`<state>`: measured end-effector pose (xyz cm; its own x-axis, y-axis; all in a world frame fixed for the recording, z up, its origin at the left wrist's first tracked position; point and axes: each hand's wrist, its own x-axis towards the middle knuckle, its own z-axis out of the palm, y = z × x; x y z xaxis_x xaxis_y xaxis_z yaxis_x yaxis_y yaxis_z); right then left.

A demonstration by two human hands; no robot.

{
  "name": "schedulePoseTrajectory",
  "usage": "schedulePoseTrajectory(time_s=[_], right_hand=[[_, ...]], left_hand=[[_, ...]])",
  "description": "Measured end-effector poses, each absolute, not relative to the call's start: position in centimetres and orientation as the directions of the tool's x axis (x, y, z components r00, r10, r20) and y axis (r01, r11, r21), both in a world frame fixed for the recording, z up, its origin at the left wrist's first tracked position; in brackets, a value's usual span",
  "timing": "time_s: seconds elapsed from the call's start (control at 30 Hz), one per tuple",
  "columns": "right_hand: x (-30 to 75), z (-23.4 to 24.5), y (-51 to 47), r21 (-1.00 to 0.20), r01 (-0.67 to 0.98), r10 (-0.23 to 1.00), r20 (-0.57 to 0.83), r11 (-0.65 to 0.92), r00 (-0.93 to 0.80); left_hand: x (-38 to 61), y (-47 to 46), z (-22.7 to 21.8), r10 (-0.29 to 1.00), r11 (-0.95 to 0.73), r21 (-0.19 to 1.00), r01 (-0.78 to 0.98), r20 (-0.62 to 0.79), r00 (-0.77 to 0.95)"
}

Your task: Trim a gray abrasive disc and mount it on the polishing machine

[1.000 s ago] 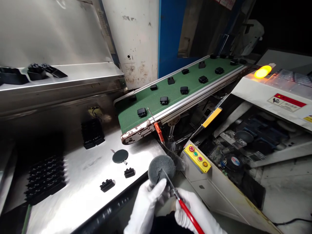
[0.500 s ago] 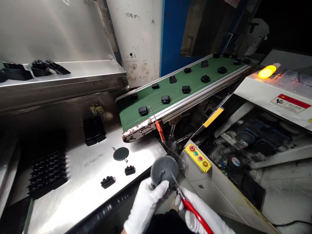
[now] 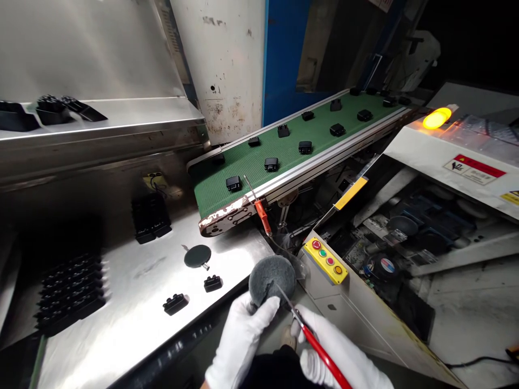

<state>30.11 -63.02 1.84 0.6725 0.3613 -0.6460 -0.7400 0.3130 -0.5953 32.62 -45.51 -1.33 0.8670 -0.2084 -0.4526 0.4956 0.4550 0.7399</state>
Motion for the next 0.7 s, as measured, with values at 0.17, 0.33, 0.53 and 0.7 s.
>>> schedulePoseTrajectory(time_s=[0.17,0.33,0.53,0.7], right_hand=[[30.6,0.6,-62.8,-0.515,-0.779,0.35,-0.7,0.357,0.623],[31.3,2.8,-61.8,-0.609,-0.752,0.418,-0.633,0.251,0.652],[31.7,4.8,-62.1,-0.703,-0.711,0.379,-0.663,-0.018,0.646],[31.3,2.3,-62.9,-0.696,-0.716,0.359,-0.684,-0.061,0.635]], left_hand=[[32.7,-45.3,-1.5,-0.227,0.426,0.748,0.509,-0.456,0.861],[32.8,-44.7,-1.3,-0.253,0.422,0.737,0.529,-0.464,0.849],[33.1,-44.3,-1.2,-0.295,0.455,0.697,0.553,-0.468,0.833],[32.9,-44.4,-1.4,-0.328,0.453,0.712,0.537,-0.427,0.843]])
